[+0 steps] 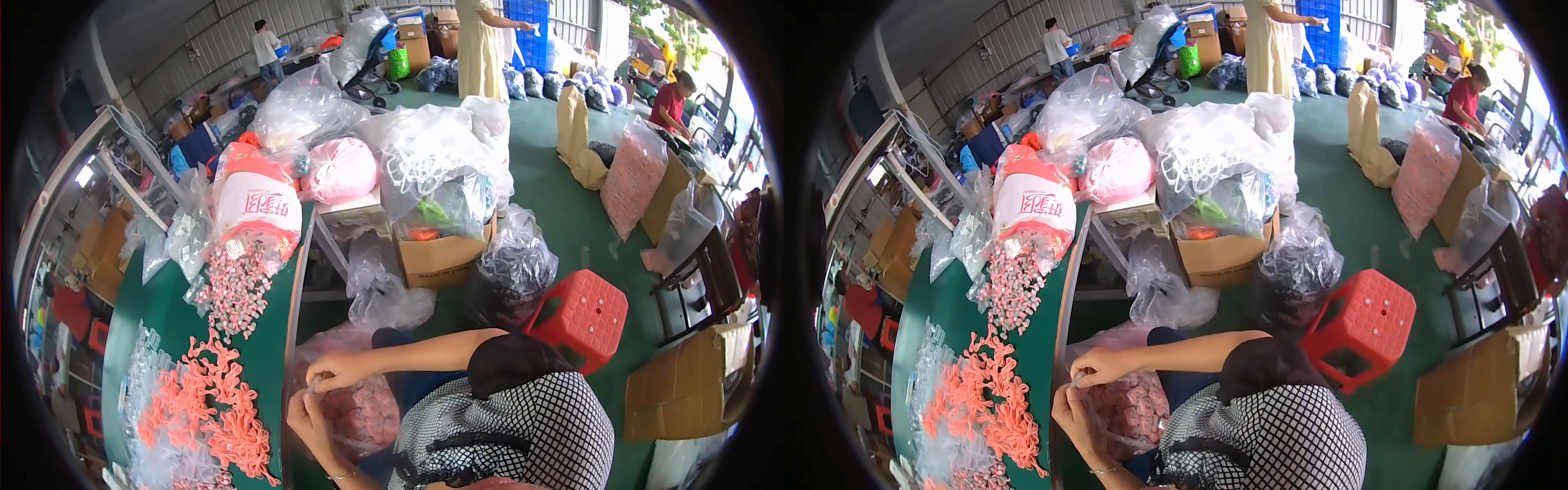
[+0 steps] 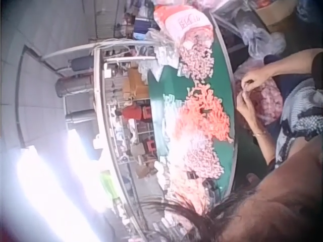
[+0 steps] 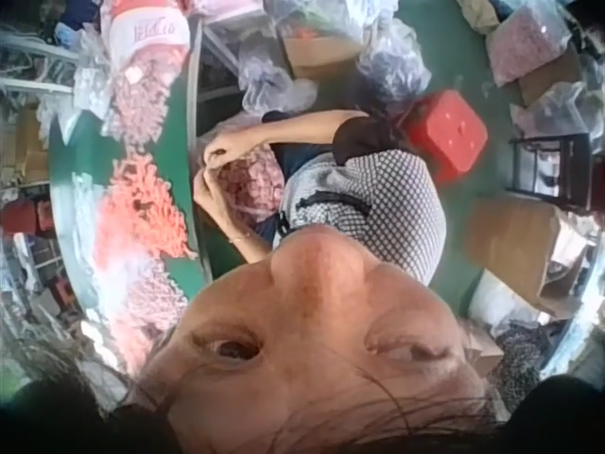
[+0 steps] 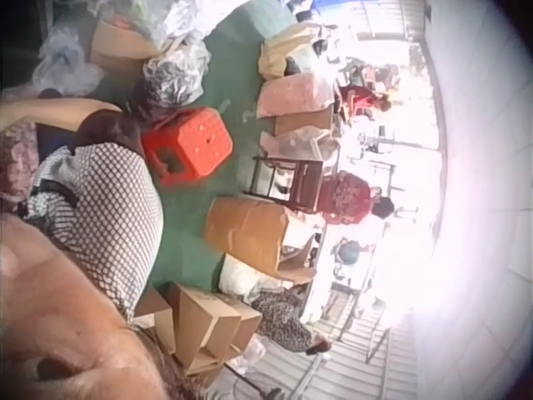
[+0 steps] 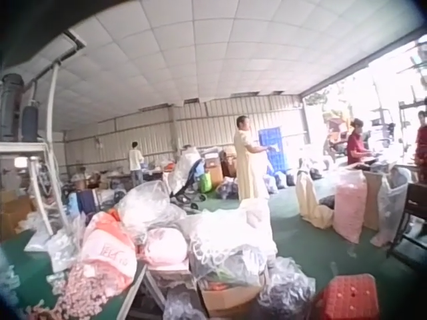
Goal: Sorting and bagging small pink plastic parts at a workshop table.
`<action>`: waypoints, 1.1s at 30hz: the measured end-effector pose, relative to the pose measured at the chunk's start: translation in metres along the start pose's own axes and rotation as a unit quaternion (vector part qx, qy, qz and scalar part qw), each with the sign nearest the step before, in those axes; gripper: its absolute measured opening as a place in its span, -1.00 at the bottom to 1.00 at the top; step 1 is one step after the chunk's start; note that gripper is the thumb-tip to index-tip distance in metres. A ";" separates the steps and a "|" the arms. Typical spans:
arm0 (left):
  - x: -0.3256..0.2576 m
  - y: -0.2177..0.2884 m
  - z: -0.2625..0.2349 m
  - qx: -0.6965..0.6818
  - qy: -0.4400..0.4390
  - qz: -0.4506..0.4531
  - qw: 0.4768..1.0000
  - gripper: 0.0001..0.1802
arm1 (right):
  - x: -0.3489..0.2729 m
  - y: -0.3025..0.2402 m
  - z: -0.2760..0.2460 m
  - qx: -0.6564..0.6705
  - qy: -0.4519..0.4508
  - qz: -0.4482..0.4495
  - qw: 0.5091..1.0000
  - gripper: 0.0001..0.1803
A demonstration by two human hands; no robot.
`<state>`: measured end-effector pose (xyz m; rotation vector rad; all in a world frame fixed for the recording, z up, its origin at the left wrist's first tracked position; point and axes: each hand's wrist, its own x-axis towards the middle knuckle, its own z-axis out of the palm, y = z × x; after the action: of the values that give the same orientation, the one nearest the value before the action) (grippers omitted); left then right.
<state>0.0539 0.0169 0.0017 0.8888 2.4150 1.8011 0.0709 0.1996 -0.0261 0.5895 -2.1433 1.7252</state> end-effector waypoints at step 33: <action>-0.040 -0.104 0.012 0.223 0.006 -0.121 0.967 -0.58 | -0.087 0.148 0.070 0.072 -0.012 0.422 0.904 -0.80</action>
<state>0.0459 -0.0092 -0.1070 0.5576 2.8410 1.2080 0.0710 0.1682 -0.2090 -0.3816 -2.4896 2.2924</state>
